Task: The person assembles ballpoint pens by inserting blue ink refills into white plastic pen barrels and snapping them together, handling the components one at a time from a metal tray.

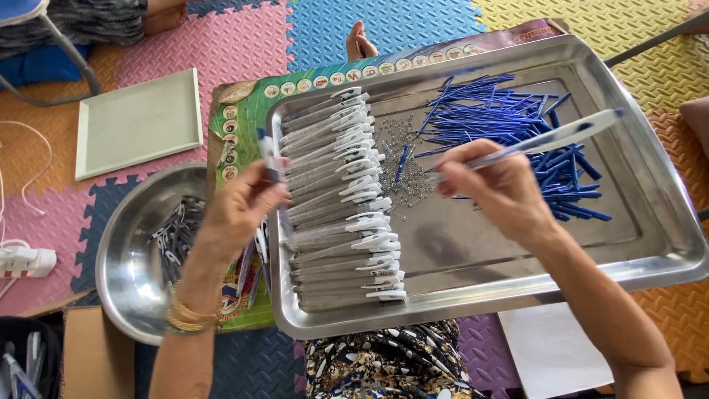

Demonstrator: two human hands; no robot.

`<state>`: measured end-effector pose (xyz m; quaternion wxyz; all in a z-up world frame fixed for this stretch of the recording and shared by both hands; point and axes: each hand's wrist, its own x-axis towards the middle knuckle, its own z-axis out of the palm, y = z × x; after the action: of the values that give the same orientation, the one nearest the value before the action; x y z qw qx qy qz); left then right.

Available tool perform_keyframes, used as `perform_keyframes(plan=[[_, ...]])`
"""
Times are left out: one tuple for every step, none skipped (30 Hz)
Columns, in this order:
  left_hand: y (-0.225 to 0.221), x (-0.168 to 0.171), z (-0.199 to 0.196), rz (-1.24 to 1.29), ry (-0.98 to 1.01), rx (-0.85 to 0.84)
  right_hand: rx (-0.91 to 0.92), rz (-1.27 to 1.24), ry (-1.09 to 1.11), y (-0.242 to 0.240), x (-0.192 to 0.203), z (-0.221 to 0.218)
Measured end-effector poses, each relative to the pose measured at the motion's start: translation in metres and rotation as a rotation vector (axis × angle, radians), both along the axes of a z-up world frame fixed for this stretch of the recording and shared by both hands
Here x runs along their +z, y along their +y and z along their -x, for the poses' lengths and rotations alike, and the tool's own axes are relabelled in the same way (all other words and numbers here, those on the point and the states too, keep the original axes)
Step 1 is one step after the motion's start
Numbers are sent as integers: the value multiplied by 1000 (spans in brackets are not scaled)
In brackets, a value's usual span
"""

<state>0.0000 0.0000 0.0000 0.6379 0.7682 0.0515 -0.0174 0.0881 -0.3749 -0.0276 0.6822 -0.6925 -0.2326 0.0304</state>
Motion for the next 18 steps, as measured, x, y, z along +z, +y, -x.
perform_keyframes(plan=[[-12, -9, -4, -1, -1, -10, -10, -1, -1, 9, 6, 6], [-23, -18, -8, 174, -26, -68, 17, -44, 4, 18, 11, 12], [-36, -27, -12, 351, -47, -127, 41, -87, 11, 26, 17, 17], [-44, -31, -15, 350, -44, -138, 31, -88, 11, 32, 15, 19], [-53, -36, -17, 432, -19, -180, 29, -117, 13, 38, 13, 20], [-61, -40, -19, 514, 8, -222, 27, -145, 14, 44, 11, 21], [-65, -43, -21, 513, 10, -227, 22, -146, 14, 45, 8, 21], [-68, -46, -23, 569, 18, -276, 33, -124, 8, 47, 5, 20], [-71, -49, -24, 625, 26, -322, 48, -101, 3, 49, 2, 19], [-72, -52, -25, 625, 27, -322, 47, -102, 4, 51, -1, 18], [-74, -56, -26, 659, 36, -334, 41, -94, -11, 52, -4, 18], [-76, -60, -26, 693, 45, -346, 34, -85, -26, 53, -7, 17], [-76, -60, -26, 694, 45, -345, 35, -84, -26, 53, -8, 17], [-77, -60, -26, 705, 60, -357, 31, -66, -31, 53, -9, 18], [-77, -60, -26, 717, 75, -369, 25, -47, -36, 53, -10, 18], [-78, -61, -26, 718, 76, -369, 24, -47, -35, 54, -11, 18], [-79, -63, -25, 720, 89, -375, 28, -40, -34, 54, -13, 18], [-80, -64, -25, 721, 102, -381, 31, -34, -34, 54, -14, 17]])
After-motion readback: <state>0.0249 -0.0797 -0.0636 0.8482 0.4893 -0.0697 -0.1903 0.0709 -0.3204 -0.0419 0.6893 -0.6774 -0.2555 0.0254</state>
